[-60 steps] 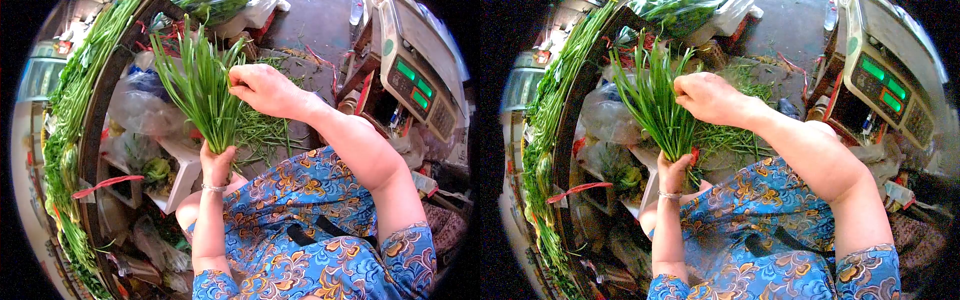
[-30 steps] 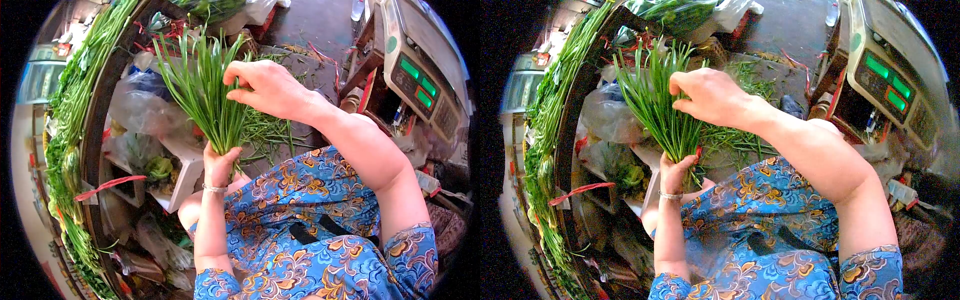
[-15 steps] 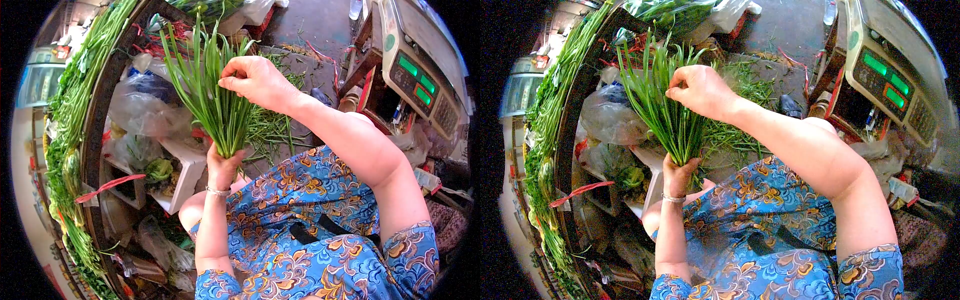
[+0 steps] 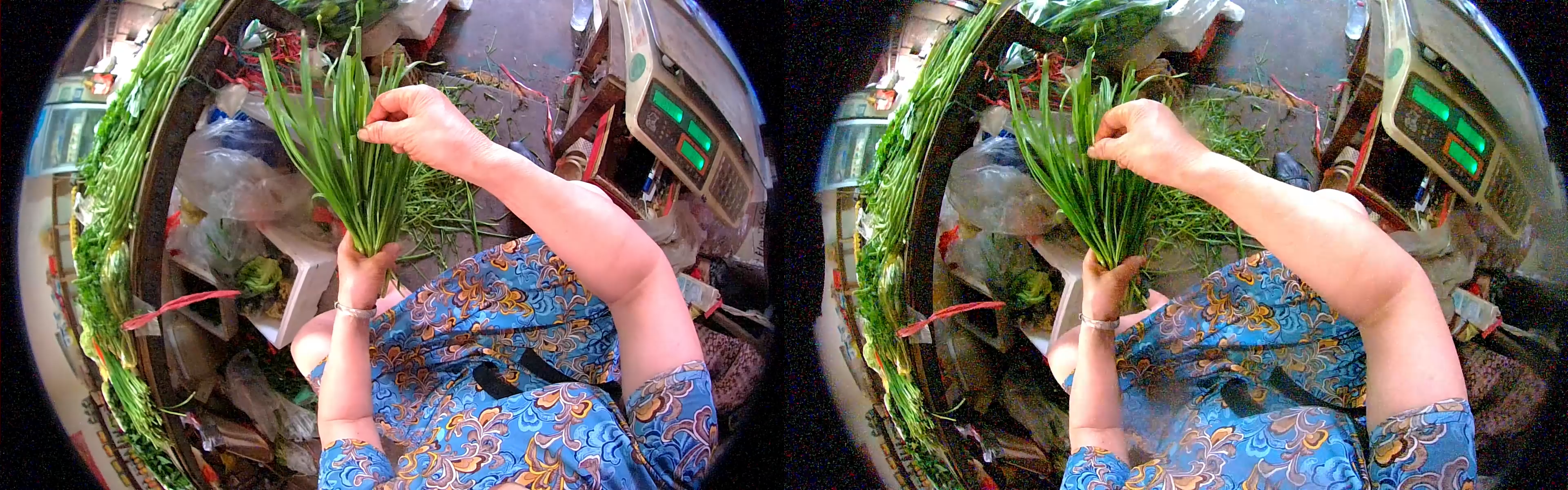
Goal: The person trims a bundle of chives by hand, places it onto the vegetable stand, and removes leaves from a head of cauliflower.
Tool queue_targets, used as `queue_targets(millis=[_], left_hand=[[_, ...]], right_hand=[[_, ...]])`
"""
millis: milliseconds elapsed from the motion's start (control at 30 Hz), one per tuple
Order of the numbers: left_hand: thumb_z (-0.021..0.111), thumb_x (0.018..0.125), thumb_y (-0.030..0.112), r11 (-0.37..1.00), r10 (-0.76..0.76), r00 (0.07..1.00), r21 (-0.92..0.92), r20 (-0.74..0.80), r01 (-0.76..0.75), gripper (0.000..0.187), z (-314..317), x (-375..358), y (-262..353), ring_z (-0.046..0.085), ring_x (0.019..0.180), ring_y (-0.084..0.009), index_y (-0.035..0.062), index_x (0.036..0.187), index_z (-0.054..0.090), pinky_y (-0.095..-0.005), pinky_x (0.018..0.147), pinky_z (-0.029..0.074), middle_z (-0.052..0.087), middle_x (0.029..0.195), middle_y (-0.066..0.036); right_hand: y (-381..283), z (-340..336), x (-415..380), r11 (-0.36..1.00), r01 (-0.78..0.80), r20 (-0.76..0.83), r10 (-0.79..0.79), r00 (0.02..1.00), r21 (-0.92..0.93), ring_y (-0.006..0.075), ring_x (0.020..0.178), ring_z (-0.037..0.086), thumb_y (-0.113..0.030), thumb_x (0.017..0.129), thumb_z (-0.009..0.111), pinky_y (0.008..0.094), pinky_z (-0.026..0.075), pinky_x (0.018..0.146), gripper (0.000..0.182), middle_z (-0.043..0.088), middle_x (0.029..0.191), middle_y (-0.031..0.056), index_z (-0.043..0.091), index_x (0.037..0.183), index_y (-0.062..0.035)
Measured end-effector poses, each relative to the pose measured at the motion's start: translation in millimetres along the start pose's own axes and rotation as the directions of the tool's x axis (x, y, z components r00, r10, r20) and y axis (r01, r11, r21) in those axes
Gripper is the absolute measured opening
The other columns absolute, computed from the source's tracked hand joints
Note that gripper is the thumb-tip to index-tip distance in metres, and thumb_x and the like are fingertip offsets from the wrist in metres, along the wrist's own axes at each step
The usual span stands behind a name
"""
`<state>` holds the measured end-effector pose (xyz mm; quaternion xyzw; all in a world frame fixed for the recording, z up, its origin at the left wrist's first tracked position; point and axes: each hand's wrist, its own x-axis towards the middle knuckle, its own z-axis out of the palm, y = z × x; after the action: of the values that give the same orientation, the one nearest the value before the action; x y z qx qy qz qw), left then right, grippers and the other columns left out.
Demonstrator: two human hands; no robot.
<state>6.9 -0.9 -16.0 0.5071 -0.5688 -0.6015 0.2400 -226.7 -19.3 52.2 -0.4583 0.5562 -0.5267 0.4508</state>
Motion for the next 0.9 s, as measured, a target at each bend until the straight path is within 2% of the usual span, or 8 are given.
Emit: queue_targets(millis=[100, 167, 267, 367, 467, 567, 700, 900], left_hand=[[0.072, 0.075, -0.006, 0.999, -0.033, 0.999, -0.004, -0.029, 0.033, 0.03, 2.6, -1.6, 5.8, 0.063, 0.064, -0.0136, 0.0009, 0.102, 0.061, -0.0257, 0.054, 0.051, 0.068, 0.084, -0.006], [0.072, 0.075, -0.006, 0.999, -0.028, 0.999, -0.021, -0.029, 0.027, 0.03, 1.9, -0.8, 3.3, 0.063, 0.064, -0.0135, 0.0007, 0.102, 0.061, -0.0257, 0.053, 0.051, 0.068, 0.084, -0.006], [0.072, 0.075, -0.005, 0.999, -0.024, 0.999, -0.033, -0.036, 0.022, 0.03, 2.5, -0.9, 3.5, 0.063, 0.064, -0.0133, 0.0004, 0.102, 0.061, -0.0257, 0.053, 0.051, 0.068, 0.084, -0.006], [0.071, 0.075, -0.006, 0.999, -0.034, 0.999, -0.017, -0.02, 0.034, 0.034, 2.4, 0.0, 6.9, 0.062, 0.063, -0.0123, 0.0009, 0.106, 0.059, -0.025, 0.053, 0.051, 0.067, 0.085, -0.005], [0.07, 0.074, -0.006, 0.998, -0.061, 0.998, 0.012, -0.001, 0.061, 0.038, 1.5, -0.1, 10.4, 0.061, 0.063, -0.0113, 0.0016, 0.11, 0.057, -0.0242, 0.053, 0.051, 0.066, 0.088, -0.003], [0.07, 0.074, -0.006, 0.999, -0.042, 0.999, 0.012, 0.001, 0.042, 0.038, 0.3, 1.1, 6.4, 0.06, 0.065, -0.0105, 0.0016, 0.11, 0.057, -0.0237, 0.055, 0.051, 0.066, 0.089, -0.003], [0.068, 0.075, -0.007, 0.994, 0.108, 0.994, 0.005, -0.013, -0.108, 0.038, 4.3, 1.2, 2.8, 0.059, 0.066, -0.0088, 0.0017, 0.11, 0.057, -0.0228, 0.056, 0.049, 0.065, 0.089, -0.002], [0.065, 0.075, -0.008, 0.995, 0.094, 0.995, 0.03, 0.014, -0.094, 0.037, 6.4, 0.0, 8.5, 0.057, 0.066, -0.0077, 0.0014, 0.11, 0.058, -0.0222, 0.056, 0.047, 0.065, 0.09, -0.001]], right_hand=[[3.1, 0.8, 0.6, 1.0, -0.015, 0.013, 0.014, 1.0, 0.015, 0.0046, 0.061, 0.048, -0.018, 0.087, 0.069, 0.0247, 0.041, 0.054, 0.017, 0.056, 0.067, -0.0035, 0.066, 0.086, -0.0019], [12.8, 4.5, 5.3, 0.967, 0.21, -0.076, -0.222, 0.972, -0.145, 0.0152, 0.068, 0.064, -0.02, 0.08, 0.072, 0.0318, 0.051, 0.064, 0.021, 0.068, 0.074, 0.0087, 0.07, 0.084, -0.0003], [14.4, 4.2, 2.4, 0.943, 0.251, -0.072, -0.272, 0.96, -0.216, 0.0144, 0.066, 0.062, -0.021, 0.08, 0.072, 0.0319, 0.05, 0.064, 0.022, 0.067, 0.073, 0.0075, 0.07, 0.084, -0.0001], [7.6, 3.7, 0.7, 0.989, 0.14, -0.005, -0.14, 0.99, 0.038, 0.0123, 0.064, 0.06, -0.02, 0.082, 0.071, 0.0309, 0.05, 0.06, 0.02, 0.065, 0.072, 0.0053, 0.069, 0.086, -0.0007], [-3.0, 3.3, -4.8, 0.994, 0.008, 0.116, -0.021, 0.993, 0.111, 0.0027, 0.059, 0.05, -0.021, 0.091, 0.066, 0.0207, 0.041, 0.049, 0.017, 0.056, 0.069, -0.0047, 0.064, 0.091, -0.004], [1.2, 5.6, -3.7, 0.98, -0.003, 0.118, -0.021, 0.993, 0.199, 0.003, 0.059, 0.05, -0.021, 0.092, 0.065, 0.021, 0.041, 0.049, 0.017, 0.055, 0.068, -0.0047, 0.064, 0.093, -0.004], [-0.9, 5.3, -4.8, 0.991, 0.025, 0.148, -0.045, 0.988, 0.134, 0.0036, 0.06, 0.051, -0.019, 0.092, 0.063, 0.0216, 0.042, 0.05, 0.016, 0.056, 0.069, -0.0041, 0.064, 0.097, -0.0038], [2.2, 3.7, -3.4, 0.998, 0.054, 0.169, -0.058, 0.984, 0.028, 0.0049, 0.063, 0.054, -0.015, 0.092, 0.061, 0.0218, 0.043, 0.05, 0.015, 0.059, 0.072, -0.0018, 0.064, 0.098, -0.0021]])
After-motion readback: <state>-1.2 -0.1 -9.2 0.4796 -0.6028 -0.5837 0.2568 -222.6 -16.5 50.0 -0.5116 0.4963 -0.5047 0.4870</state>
